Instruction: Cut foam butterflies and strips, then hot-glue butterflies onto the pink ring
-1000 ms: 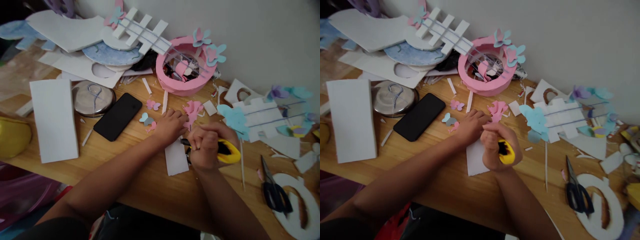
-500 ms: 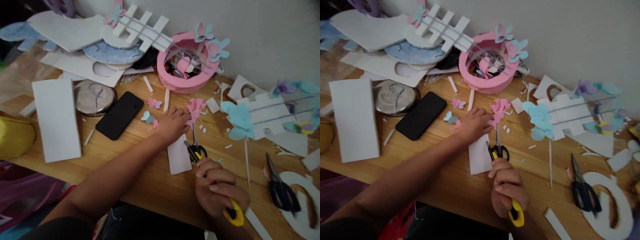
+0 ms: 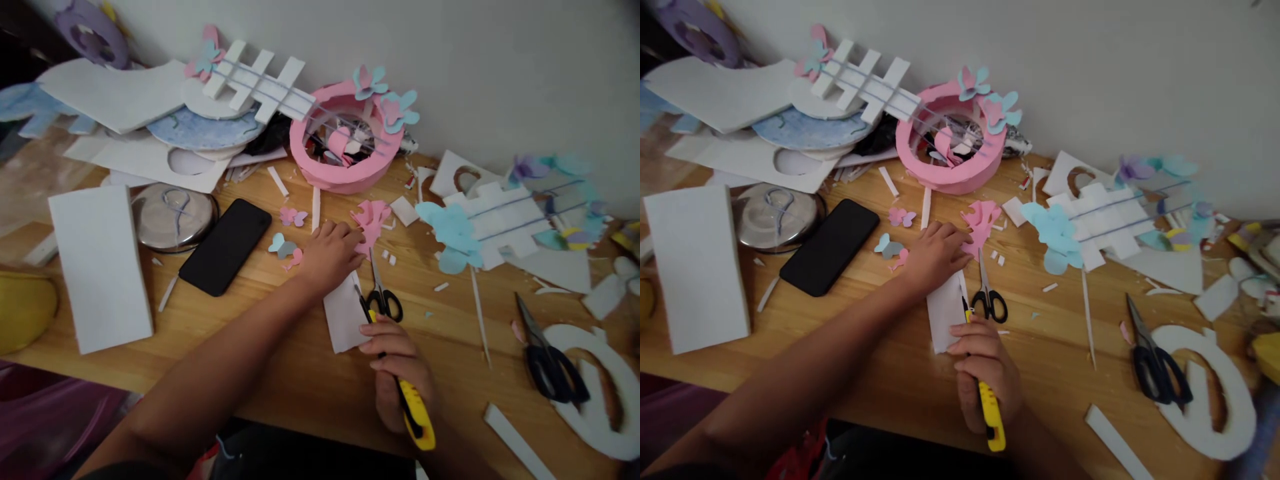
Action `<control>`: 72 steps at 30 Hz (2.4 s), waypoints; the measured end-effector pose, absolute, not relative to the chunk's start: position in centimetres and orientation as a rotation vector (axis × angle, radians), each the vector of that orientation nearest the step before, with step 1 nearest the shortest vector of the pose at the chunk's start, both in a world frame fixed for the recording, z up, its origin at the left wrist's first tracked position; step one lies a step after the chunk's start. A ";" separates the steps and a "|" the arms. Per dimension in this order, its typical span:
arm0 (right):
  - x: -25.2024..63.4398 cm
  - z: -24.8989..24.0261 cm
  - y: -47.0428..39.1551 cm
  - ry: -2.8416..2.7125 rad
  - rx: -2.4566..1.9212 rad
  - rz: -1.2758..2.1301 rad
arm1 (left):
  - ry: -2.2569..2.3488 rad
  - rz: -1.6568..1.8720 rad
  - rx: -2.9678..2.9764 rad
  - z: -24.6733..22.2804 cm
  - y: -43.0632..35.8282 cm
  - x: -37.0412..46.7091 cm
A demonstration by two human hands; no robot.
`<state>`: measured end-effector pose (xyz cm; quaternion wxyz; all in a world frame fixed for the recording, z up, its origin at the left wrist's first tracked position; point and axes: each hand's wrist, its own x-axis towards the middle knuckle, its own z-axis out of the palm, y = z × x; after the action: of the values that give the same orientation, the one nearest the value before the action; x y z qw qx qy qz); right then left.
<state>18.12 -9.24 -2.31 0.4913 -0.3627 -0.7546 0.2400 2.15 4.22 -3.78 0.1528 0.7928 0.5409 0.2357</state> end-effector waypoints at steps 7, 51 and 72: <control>16.9 -0.5 -7.9 -1.933 -0.753 0.505 | 1.540 0.670 2.285 -3.5 4.2 1.9; 17.2 -1.4 -8.1 -1.327 -1.094 0.765 | 1.295 0.861 2.184 -2.8 4.5 2.0; 17.2 -1.0 -8.2 -1.492 -1.071 0.794 | 1.348 0.859 1.990 -2.5 4.4 2.0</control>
<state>17.18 -8.18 -0.96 0.5397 -0.4506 -0.6277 0.3341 2.00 4.38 -2.52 0.2905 0.7460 0.5054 0.3219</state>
